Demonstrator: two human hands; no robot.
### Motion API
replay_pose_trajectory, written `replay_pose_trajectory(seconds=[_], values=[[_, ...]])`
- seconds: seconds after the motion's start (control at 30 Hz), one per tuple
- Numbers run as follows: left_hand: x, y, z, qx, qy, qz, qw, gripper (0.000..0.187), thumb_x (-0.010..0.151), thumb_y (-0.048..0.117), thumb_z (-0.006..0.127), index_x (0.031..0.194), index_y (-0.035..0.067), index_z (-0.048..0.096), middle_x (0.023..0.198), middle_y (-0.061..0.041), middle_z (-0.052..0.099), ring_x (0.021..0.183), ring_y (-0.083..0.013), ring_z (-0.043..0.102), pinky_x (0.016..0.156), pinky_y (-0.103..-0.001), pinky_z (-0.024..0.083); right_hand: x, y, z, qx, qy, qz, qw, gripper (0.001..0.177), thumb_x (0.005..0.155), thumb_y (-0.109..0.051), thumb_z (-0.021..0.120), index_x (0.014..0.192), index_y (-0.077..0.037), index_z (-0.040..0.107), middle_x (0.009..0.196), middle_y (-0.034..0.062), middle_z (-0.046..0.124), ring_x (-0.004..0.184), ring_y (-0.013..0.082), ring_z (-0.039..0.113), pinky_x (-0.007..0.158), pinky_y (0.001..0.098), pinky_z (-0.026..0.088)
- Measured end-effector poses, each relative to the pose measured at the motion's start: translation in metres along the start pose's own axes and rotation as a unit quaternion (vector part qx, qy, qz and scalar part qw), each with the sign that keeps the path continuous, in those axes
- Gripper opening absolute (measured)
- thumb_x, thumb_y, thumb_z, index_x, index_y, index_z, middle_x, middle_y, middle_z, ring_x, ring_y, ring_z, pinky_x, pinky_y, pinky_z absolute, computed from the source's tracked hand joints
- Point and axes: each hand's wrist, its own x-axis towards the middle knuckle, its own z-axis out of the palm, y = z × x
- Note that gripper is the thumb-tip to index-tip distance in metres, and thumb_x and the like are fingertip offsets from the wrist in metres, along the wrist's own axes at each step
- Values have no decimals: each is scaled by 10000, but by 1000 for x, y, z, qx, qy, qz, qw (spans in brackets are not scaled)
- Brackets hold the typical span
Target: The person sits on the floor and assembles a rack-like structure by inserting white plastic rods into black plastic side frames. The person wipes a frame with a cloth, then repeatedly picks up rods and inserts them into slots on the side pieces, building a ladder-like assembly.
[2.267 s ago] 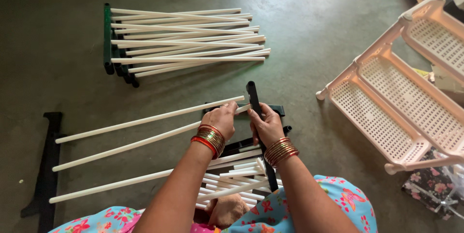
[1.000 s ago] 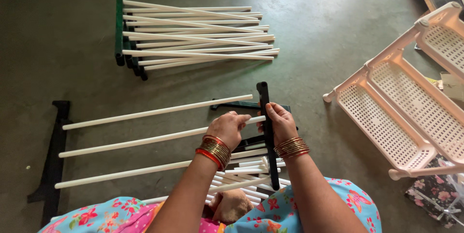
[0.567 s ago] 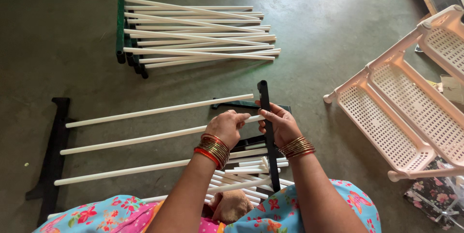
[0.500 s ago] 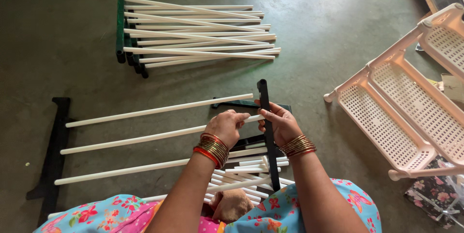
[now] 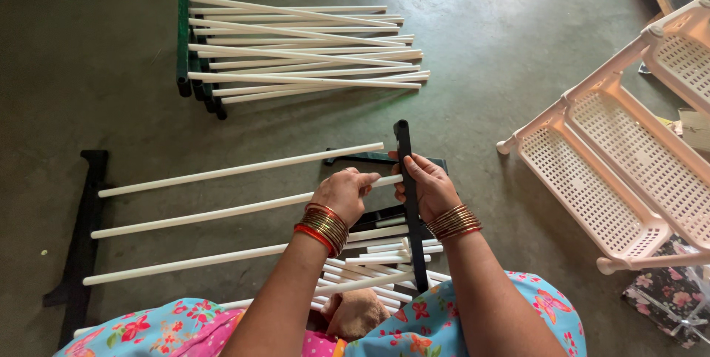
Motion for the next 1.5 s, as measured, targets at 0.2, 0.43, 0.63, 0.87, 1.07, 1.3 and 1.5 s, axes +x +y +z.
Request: replay_pose_trajectory(seconds=[0.2,0.43,0.63,0.87,1.07,1.3,1.5], values=[[2,0,0,13,-15,2,1000,458,910,16,579,1232,305,727,980,-50,688,936,-243,695,867,-394,560,1,0,1,-23,8,9,1000,363,1040,-309,562,1249,-31,664,963,122,756,631,149,653,587,300,569],[-1,1,-3,4,-15,-3,1000,477,902,2,584,1242,308,719,982,-48,681,939,-252,689,865,-400,558,2,4,-3,-7,6,9,1000,365,1044,-319,554,1256,-39,653,964,133,753,638,155,662,569,312,572],[-2,2,-7,-17,-24,-9,1000,490,904,-3,588,1253,317,715,995,-44,694,961,-247,694,892,-396,552,1,6,-6,3,5,8,1000,376,1046,-330,549,1265,-43,654,956,126,750,624,147,651,549,301,560],[-2,4,-11,-21,-39,-14,999,495,914,3,591,1262,335,709,1028,-41,708,991,-254,691,907,-404,546,2,5,-6,12,1,4,1000,391,1049,-335,544,1267,-26,642,942,130,746,610,143,645,532,297,548],[-2,4,-12,2,-53,-12,999,498,912,-1,593,1266,331,704,1042,-42,703,1000,-253,689,914,-402,547,0,2,-3,7,-2,4,1000,383,1052,-333,548,1270,-34,644,928,119,740,601,132,639,519,289,537],[-2,3,-13,21,-68,-9,997,553,885,-38,589,1277,336,696,1044,-36,702,1004,-242,689,916,-400,547,-2,1,3,-19,-8,7,1000,359,1049,-333,546,1264,-63,646,940,105,743,598,126,630,534,294,544],[-6,0,-8,20,-25,10,999,489,893,4,596,1260,306,711,993,-49,681,940,-253,687,861,-400,560,-1,2,5,-12,-13,2,1000,390,1052,-365,532,1273,-64,644,937,111,740,600,128,632,529,301,545]])
